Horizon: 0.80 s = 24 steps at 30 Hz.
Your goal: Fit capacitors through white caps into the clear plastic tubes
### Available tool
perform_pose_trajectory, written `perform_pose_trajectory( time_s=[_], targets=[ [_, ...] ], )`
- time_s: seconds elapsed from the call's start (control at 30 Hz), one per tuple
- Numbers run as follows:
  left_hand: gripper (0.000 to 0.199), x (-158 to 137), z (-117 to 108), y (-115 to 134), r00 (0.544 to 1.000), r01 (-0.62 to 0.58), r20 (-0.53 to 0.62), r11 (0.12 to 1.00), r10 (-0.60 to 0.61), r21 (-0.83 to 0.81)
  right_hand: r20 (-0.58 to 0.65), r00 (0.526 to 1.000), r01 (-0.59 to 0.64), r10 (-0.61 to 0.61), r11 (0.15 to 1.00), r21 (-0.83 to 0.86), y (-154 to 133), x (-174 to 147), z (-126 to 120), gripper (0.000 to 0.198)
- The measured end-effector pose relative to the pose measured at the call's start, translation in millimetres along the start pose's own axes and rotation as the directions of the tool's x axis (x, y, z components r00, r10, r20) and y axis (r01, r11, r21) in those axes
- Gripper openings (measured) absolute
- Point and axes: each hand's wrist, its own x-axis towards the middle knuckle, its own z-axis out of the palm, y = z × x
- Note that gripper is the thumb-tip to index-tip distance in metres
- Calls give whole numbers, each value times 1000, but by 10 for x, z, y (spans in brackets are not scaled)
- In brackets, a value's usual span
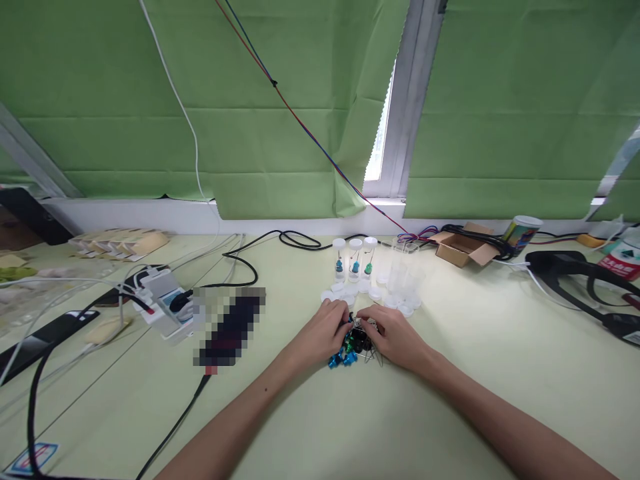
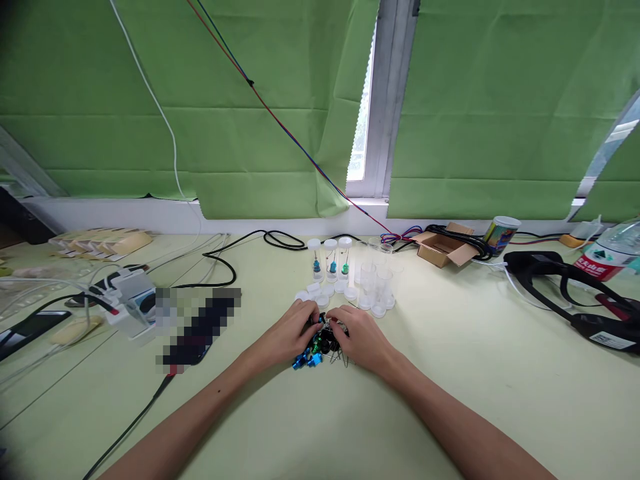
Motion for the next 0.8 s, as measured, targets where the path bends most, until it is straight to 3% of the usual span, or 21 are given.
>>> perform_pose_trajectory(
  time_s=[0.8],
  targets=[
    [8, -6, -25, 16, 1000, 17, 5, 999, -18, 28, 7, 1000, -21, 21, 999, -31, 12, 6, -2, 21]
  ],
)
